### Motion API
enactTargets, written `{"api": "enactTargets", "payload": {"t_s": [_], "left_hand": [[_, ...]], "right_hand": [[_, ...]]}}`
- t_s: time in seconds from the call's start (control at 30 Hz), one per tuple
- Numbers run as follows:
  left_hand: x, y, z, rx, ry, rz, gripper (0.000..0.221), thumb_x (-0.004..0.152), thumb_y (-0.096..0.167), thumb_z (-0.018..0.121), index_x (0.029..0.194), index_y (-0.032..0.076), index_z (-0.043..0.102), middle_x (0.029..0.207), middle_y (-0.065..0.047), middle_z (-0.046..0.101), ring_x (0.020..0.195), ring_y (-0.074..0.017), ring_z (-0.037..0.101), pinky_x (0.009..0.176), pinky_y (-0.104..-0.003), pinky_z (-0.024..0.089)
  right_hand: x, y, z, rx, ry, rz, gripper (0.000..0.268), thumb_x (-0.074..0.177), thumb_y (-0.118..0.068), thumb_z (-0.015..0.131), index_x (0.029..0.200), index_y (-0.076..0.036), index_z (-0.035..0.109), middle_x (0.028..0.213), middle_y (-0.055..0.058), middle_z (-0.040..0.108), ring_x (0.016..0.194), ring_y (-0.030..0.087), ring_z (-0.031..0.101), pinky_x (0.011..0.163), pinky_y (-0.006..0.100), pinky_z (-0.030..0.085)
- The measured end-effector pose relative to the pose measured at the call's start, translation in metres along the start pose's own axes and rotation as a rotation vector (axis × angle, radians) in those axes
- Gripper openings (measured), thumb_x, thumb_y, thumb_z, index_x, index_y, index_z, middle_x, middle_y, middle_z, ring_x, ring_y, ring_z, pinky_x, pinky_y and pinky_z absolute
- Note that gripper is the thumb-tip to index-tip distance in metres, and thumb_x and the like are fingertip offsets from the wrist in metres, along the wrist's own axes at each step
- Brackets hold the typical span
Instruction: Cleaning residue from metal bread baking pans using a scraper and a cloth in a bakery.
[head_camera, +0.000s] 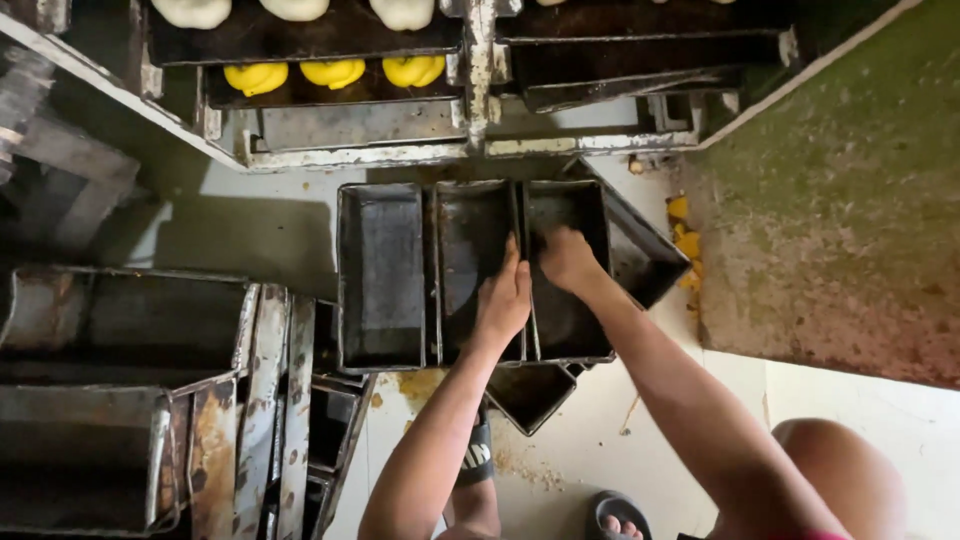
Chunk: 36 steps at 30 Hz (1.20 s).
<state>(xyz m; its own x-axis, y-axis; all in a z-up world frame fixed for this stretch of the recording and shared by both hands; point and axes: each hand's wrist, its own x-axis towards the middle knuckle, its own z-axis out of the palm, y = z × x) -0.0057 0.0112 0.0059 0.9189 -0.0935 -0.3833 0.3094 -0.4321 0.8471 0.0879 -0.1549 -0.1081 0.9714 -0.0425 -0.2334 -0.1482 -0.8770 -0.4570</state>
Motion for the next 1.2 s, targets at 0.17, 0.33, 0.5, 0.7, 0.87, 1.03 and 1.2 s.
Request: {"api": "enactTargets", "payload": {"t_s": [0.17, 0.33, 0.5, 0.7, 0.87, 1.03, 1.2], "left_hand": [[-0.003, 0.013, -0.005, -0.038, 0.012, 0.026, 0.06, 0.105, 0.042, 0.031, 0.162, 0.023, 0.026, 0.153, -0.022, 0.047, 0.131, -0.0452, 0.054, 0.113, -0.055, 0.043], [-0.003, 0.0, -0.002, -0.007, -0.035, -0.013, 0.061, 0.104, 0.046, 0.03, 0.162, 0.026, 0.026, 0.15, -0.023, 0.05, 0.132, -0.0432, 0.054, 0.113, -0.054, 0.043], [0.004, 0.008, -0.01, 0.03, -0.049, -0.007, 0.061, 0.104, 0.045, 0.03, 0.163, 0.028, 0.023, 0.15, -0.024, 0.05, 0.133, -0.0424, 0.053, 0.112, -0.053, 0.044], [-0.005, 0.019, -0.007, 0.054, -0.039, -0.027, 0.062, 0.105, 0.044, 0.029, 0.163, 0.025, 0.023, 0.147, -0.029, 0.051, 0.129, -0.0461, 0.056, 0.11, -0.055, 0.044], [0.001, 0.002, 0.003, 0.087, -0.038, -0.018, 0.061, 0.105, 0.045, 0.028, 0.163, 0.03, 0.02, 0.147, -0.027, 0.053, 0.129, -0.0437, 0.056, 0.11, -0.053, 0.045], [0.009, -0.014, 0.0, 0.142, 0.017, 0.053, 0.058, 0.105, 0.045, 0.034, 0.159, 0.024, 0.032, 0.134, -0.03, 0.06, 0.119, -0.0472, 0.062, 0.102, -0.057, 0.049], [0.045, 0.001, -0.015, 0.414, 0.571, 0.479, 0.025, 0.098, 0.023, 0.058, 0.118, 0.02, 0.073, 0.09, -0.011, 0.078, 0.086, -0.0285, 0.076, 0.072, -0.042, 0.059]], "right_hand": [[-0.036, -0.008, -0.046, 0.532, 0.186, 0.314, 0.045, 0.092, -0.022, 0.071, 0.131, 0.0, 0.063, 0.12, 0.021, 0.071, 0.119, 0.038, 0.065, 0.097, 0.048, 0.056], [-0.003, -0.025, -0.037, -0.82, -0.291, -0.117, 0.075, 0.078, -0.041, 0.083, 0.148, -0.029, 0.056, 0.133, -0.007, 0.068, 0.125, 0.014, 0.062, 0.109, 0.034, 0.052], [0.002, -0.043, -0.044, 0.072, -0.227, 0.152, 0.072, 0.083, -0.039, 0.085, 0.147, -0.021, 0.057, 0.133, 0.002, 0.069, 0.127, 0.022, 0.062, 0.105, 0.041, 0.054], [-0.054, -0.045, -0.072, 0.776, 0.051, 0.24, 0.048, 0.088, -0.02, 0.08, 0.133, -0.008, 0.068, 0.114, 0.017, 0.072, 0.114, 0.032, 0.066, 0.096, 0.045, 0.054], [-0.027, -0.04, -0.048, 0.853, -0.001, 0.268, 0.044, 0.093, -0.019, 0.075, 0.135, -0.007, 0.067, 0.119, 0.017, 0.073, 0.114, 0.032, 0.067, 0.095, 0.047, 0.054], [-0.013, -0.033, -0.042, 0.773, -0.038, 0.322, 0.064, 0.09, -0.023, 0.078, 0.144, 0.001, 0.055, 0.13, 0.025, 0.066, 0.123, 0.042, 0.062, 0.101, 0.056, 0.051], [-0.094, -0.033, -0.068, 0.496, 0.161, 0.212, 0.048, 0.091, -0.012, 0.064, 0.135, 0.007, 0.061, 0.121, 0.035, 0.067, 0.122, 0.05, 0.06, 0.105, 0.058, 0.048]]}}
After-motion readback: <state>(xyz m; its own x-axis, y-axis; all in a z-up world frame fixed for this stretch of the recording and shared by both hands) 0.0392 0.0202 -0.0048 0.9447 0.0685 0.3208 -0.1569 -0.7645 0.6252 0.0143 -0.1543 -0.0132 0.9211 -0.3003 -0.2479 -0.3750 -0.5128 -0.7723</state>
